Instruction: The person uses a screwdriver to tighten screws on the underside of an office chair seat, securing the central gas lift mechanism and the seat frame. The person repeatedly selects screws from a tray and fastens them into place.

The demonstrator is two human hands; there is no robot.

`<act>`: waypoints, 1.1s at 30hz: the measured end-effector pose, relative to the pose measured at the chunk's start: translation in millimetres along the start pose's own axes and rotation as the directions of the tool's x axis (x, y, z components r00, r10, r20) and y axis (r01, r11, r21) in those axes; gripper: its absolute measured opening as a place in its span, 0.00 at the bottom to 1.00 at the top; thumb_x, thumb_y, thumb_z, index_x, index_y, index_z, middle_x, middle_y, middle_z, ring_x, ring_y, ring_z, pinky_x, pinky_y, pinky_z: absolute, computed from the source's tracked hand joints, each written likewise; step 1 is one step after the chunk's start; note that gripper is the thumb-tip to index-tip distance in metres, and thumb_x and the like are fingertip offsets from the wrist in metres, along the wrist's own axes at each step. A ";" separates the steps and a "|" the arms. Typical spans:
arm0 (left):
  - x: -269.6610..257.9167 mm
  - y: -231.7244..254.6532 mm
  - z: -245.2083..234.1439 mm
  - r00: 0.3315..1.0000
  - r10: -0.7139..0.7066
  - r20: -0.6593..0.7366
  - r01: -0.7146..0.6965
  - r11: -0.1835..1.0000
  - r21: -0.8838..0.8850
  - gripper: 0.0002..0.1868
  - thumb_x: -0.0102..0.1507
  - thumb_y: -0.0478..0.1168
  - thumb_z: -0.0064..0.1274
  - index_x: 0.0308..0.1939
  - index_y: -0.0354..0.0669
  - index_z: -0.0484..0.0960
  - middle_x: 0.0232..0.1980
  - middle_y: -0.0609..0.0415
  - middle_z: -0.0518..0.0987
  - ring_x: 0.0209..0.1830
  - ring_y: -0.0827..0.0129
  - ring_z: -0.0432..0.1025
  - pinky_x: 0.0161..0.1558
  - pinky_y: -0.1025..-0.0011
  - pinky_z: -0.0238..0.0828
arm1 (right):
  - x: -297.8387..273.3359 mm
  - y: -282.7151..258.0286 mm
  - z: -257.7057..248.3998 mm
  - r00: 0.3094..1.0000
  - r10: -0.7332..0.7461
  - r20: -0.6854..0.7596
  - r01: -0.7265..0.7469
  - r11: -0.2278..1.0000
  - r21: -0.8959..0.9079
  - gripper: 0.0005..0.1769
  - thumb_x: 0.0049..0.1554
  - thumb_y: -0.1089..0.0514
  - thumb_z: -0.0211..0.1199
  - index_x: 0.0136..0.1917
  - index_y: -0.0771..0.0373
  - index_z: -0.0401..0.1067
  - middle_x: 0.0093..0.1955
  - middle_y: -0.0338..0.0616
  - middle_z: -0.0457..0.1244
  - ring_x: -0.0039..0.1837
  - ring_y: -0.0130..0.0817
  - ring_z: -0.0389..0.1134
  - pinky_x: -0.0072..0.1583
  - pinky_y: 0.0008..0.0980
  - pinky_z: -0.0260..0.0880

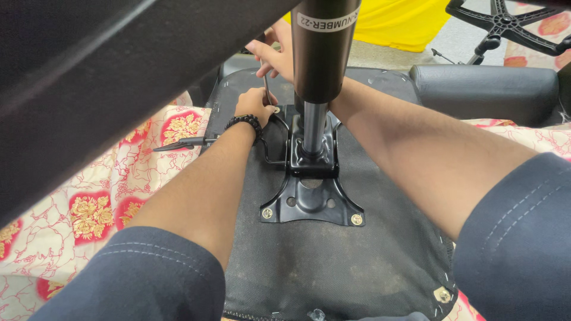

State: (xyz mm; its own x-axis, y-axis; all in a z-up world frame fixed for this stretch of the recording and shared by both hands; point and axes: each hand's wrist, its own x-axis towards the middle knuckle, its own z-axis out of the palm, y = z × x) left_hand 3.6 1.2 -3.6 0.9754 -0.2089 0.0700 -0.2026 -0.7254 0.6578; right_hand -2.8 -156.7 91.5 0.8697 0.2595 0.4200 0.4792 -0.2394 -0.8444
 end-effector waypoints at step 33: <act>-9.7 -8.2 -10.3 0.996 -0.084 -0.011 0.083 0.995 -0.052 0.16 0.60 0.45 0.59 0.51 0.48 0.84 0.51 0.50 0.84 0.54 0.61 0.78 0.58 0.65 0.73 | -50.4 48.9 -83.1 0.628 0.658 -0.416 0.210 0.371 0.905 0.23 0.63 0.51 0.53 0.65 0.57 0.48 0.55 0.58 0.63 0.49 0.50 0.73 0.51 0.50 0.76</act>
State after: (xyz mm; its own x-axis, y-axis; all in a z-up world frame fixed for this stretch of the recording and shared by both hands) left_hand -3.4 15.9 -1.9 0.9899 -0.1398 0.0230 -0.1158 -0.7052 0.6995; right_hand -13.3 -259.3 56.7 0.9106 -0.3836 -0.1537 0.2534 0.8121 -0.5257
